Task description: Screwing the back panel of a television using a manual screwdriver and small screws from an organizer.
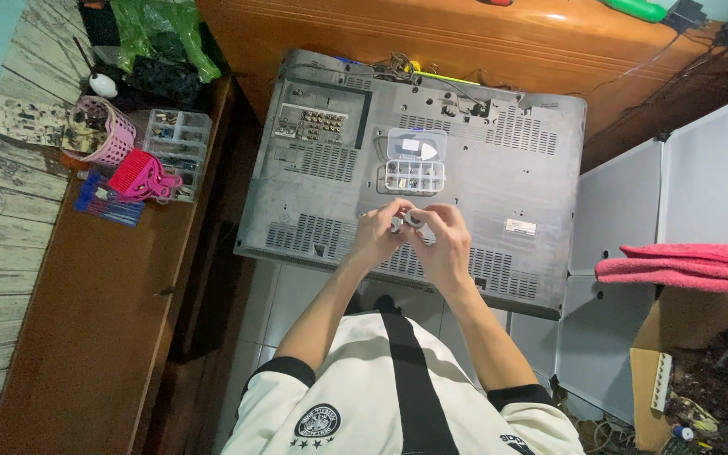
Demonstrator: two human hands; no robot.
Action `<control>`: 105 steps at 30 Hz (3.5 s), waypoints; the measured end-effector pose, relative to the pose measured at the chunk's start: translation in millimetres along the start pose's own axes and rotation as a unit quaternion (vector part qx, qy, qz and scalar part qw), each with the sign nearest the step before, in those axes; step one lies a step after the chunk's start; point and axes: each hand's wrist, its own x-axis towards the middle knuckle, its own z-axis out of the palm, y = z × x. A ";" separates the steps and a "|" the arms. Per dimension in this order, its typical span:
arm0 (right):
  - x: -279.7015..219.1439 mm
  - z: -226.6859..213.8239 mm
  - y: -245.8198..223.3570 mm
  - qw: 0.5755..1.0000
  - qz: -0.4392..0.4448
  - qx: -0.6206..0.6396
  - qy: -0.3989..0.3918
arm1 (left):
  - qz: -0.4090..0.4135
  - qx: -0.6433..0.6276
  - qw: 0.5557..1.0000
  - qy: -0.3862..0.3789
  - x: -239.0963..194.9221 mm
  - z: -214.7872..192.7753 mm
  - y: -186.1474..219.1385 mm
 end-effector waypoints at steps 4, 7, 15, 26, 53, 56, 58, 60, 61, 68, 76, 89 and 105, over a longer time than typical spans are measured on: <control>0.7 2.5 5.9 1.000 -0.002 0.017 0.001 | 0.033 0.047 0.998 -0.013 5.9 2.4 2.0; -1.8 4.1 8.2 1.000 -0.005 0.027 -0.001 | 0.048 -0.013 0.998 -0.040 4.3 1.7 10.6; -7.5 11.3 14.7 0.999 0.035 0.018 0.034 | 0.051 0.011 0.999 -0.011 6.7 7.0 12.8; -2.7 1.2 11.8 0.999 0.029 0.025 -0.003 | 0.056 -0.003 0.998 0.011 9.6 15.3 -9.9; -0.4 -2.4 1.9 0.999 -0.015 -0.040 0.024 | 0.092 -0.003 0.995 0.033 5.8 18.5 1.4; 0.4 -2.8 2.6 0.997 0.010 -0.079 0.017 | 0.077 0.017 0.995 0.054 4.9 17.2 6.7; 0.9 -1.9 4.9 0.997 0.032 -0.071 0.002 | 0.066 0.027 0.996 0.059 6.8 15.5 10.0; 2.9 -0.7 7.1 0.998 0.015 -0.054 -0.020 | 0.085 0.013 0.995 0.052 12.4 9.0 18.1; 5.5 -4.7 2.2 0.998 0.015 -0.055 -0.019 | 0.086 0.012 0.995 0.051 11.0 11.4 14.3; 2.2 3.7 11.9 0.998 0.017 -0.050 -0.033 | 0.070 0.029 0.995 0.066 9.8 20.3 8.0; 3.8 0.2 11.1 0.998 0.003 -0.059 0.012 | 0.040 -0.009 0.997 0.068 8.9 23.6 -4.1; 5.9 3.3 14.0 0.997 -0.026 -0.073 0.020 | 0.081 0.008 0.994 0.069 12.1 24.6 -10.9; 14.7 0.1 2.4 0.999 -0.040 0.006 -0.012 | 0.067 -0.015 0.997 0.042 4.6 20.7 -16.7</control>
